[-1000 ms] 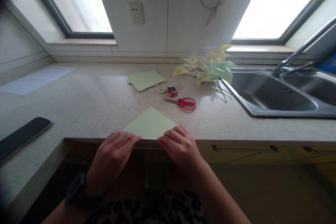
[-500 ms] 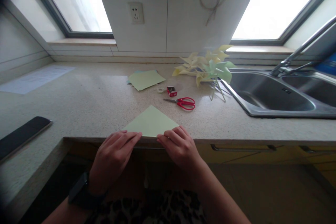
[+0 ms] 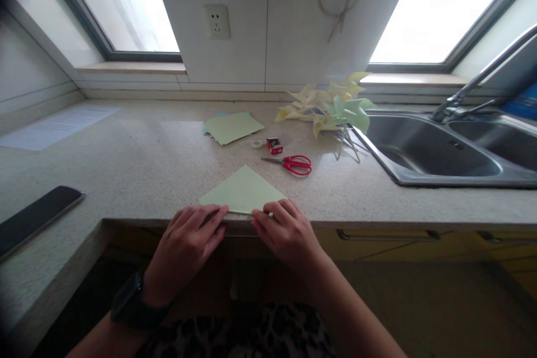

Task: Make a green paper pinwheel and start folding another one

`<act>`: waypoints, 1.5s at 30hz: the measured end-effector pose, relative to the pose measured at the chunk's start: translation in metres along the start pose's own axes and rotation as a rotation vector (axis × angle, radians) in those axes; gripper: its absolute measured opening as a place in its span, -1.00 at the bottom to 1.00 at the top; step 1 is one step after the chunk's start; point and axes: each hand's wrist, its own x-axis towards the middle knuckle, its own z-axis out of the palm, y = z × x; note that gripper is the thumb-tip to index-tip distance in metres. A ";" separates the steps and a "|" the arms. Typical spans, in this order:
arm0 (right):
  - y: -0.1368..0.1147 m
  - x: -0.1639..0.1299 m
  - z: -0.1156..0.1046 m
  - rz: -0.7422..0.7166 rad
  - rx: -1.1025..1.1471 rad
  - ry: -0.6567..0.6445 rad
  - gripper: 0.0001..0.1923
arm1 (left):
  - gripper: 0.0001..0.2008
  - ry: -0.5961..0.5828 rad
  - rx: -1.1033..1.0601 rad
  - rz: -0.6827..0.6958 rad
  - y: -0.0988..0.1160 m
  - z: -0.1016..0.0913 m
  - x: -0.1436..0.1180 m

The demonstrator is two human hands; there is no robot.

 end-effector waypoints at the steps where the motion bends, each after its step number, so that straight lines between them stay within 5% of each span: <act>1: 0.000 0.000 0.000 0.007 -0.005 -0.009 -0.78 | -0.63 -0.008 -0.009 -0.004 -0.001 0.000 0.001; 10: -0.009 0.008 -0.002 0.120 -0.071 -0.073 -0.70 | -0.48 -0.107 -0.035 -0.017 -0.007 -0.001 0.009; 32: -0.010 0.014 -0.004 0.183 -0.122 -0.150 -0.57 | -0.41 -0.111 0.009 -0.043 -0.009 0.003 0.013; 45: -0.013 0.014 -0.007 0.200 -0.131 -0.177 -0.58 | -0.39 -0.097 0.015 -0.015 0.015 0.014 0.012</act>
